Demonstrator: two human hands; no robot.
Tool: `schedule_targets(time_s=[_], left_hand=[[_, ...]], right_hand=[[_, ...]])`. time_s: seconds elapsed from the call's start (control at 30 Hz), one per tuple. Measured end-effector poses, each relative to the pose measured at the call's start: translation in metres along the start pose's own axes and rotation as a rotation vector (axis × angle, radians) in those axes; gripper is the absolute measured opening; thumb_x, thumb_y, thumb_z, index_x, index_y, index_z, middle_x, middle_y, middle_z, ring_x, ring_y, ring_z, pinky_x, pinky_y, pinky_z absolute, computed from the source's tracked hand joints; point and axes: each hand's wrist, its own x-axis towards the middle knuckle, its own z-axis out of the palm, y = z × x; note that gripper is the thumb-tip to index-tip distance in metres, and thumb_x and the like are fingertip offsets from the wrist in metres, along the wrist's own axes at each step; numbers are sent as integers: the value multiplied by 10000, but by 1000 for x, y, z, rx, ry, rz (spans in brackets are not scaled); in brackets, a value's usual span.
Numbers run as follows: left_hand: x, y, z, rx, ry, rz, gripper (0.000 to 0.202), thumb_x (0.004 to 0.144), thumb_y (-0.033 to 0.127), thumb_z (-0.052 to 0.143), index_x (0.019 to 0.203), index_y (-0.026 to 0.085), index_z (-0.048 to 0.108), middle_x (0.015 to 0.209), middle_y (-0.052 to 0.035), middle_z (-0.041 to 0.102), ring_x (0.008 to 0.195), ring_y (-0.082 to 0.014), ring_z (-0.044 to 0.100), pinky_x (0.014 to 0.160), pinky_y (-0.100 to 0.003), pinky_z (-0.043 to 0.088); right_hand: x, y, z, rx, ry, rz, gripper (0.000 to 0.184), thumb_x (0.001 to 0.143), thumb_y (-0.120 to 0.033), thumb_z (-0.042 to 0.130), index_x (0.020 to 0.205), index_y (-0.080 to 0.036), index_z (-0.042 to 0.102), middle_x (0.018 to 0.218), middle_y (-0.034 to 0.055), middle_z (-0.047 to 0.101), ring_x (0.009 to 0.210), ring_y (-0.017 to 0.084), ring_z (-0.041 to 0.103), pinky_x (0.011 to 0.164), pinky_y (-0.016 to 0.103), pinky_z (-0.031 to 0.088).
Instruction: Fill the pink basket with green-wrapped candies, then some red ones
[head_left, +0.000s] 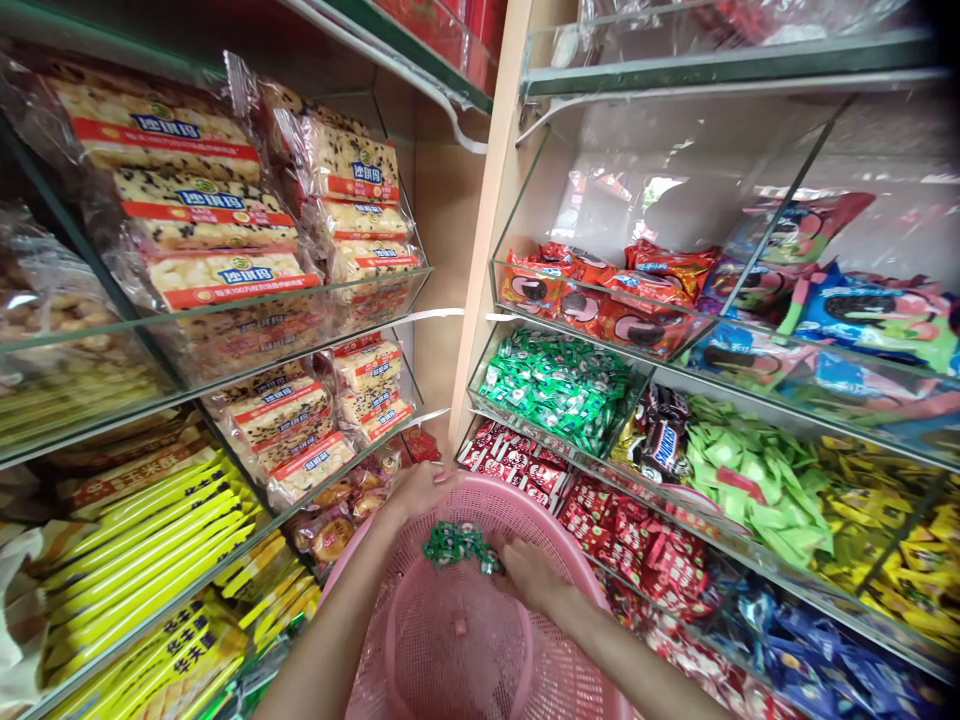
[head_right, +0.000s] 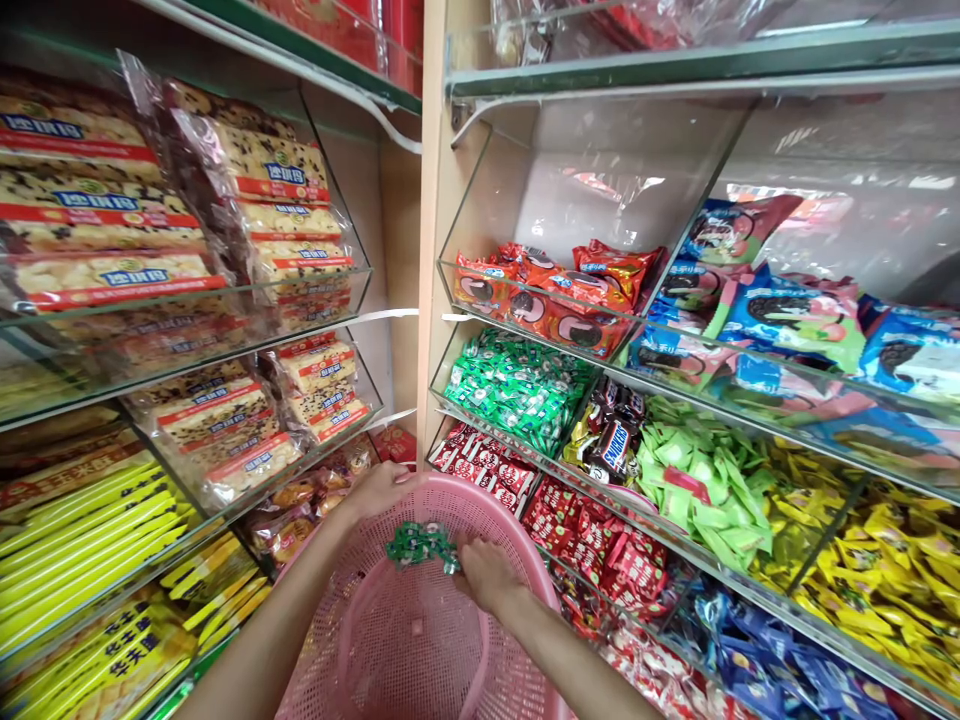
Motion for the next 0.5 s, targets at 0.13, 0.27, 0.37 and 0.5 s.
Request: schedule_targets(time_s=[0.13,0.27,0.37,0.5], left_hand=[[1,-1,1,-11,-1,6,577,758,677,374,588,159,563,493,18,445,535,-124,482,512,-209,223],[1,1,1,-1,1,-4,555,753,673,384,607,169,564,510,10,485,557,-138,499,520,-216,230],[1,3,1,6,3,-6,542,753,667,390,609,173,561,512,10,484,560,-142,503,523,-220,233],[1,5,0,6,0,2,545,764,652,381,562,167,525,484,21,432,531,-127,487,516,-221,226]], right_hand=[[0,0,0,5,1,7,386,802,-250,515,1163,-113,525,957,120,660,902,247,611,740,317,439],[-3,-2,-7,-19,2,56,341,807,-217,502,1123,-101,552,974,125,658,909,249,615,747,311,442],[-3,-4,-9,-69,6,106,349,837,-195,472,1162,-83,534,988,134,656,913,248,619,740,307,452],[2,-3,-5,-114,26,121,397,858,-245,486,1210,-60,498,944,145,662,890,258,626,715,319,466]])
